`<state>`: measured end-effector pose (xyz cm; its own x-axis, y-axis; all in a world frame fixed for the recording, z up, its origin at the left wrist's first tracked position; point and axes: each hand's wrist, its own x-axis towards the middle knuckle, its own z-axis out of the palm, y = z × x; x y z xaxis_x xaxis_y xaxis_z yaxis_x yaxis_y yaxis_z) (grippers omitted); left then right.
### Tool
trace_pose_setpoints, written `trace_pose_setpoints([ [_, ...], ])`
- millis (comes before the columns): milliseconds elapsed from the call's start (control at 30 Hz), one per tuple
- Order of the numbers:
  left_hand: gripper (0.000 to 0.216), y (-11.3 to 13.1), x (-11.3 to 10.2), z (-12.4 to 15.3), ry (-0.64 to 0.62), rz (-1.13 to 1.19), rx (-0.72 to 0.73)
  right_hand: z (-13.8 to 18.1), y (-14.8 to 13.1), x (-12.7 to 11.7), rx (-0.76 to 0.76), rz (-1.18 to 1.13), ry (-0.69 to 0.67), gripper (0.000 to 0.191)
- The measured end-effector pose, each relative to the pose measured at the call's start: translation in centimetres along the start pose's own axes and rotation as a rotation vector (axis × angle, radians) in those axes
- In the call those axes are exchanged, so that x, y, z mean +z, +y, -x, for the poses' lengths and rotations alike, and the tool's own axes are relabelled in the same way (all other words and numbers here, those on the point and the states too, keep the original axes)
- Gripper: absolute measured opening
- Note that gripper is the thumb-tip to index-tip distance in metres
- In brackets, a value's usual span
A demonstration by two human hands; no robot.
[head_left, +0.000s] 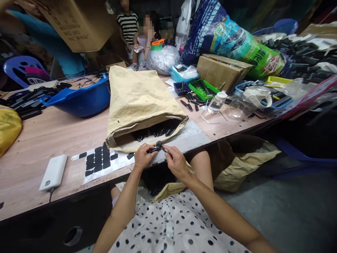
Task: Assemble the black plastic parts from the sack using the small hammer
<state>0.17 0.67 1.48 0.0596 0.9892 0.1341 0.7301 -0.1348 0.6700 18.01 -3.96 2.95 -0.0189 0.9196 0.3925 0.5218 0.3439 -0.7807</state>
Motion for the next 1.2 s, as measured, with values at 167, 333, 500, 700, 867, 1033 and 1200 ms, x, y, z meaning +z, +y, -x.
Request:
trace_pose_setpoints([
  [167,0.009,0.2,0.0,0.0,-0.002,-0.015,0.006,0.6,-0.2,0.5,-0.083,0.17,-0.056,0.043],
  [333,0.011,0.1,0.0,0.0,-0.02,-0.012,0.019,0.4,-0.1,0.0,-0.054,0.287,-0.125,0.044],
  [500,0.014,-0.1,0.1,-0.1,-0.022,-0.012,0.028,0.3,-0.1,-0.2,0.001,0.301,-0.085,0.045],
  [700,0.013,0.3,0.1,0.0,-0.002,-0.033,0.013,-0.1,0.3,-1.0,0.031,0.246,-0.039,0.042],
  [867,0.017,0.8,0.0,0.2,0.017,-0.087,0.042,-4.0,2.9,-4.2,0.189,0.362,0.263,0.043],
  [1033,0.016,0.7,0.1,0.2,0.016,-0.13,0.058,-8.6,7.0,-6.3,0.546,0.576,0.315,0.045],
  [1200,0.015,0.2,0.0,0.0,-0.004,-0.132,0.079,-9.8,8.6,-5.3,0.619,0.723,0.236,0.043],
])
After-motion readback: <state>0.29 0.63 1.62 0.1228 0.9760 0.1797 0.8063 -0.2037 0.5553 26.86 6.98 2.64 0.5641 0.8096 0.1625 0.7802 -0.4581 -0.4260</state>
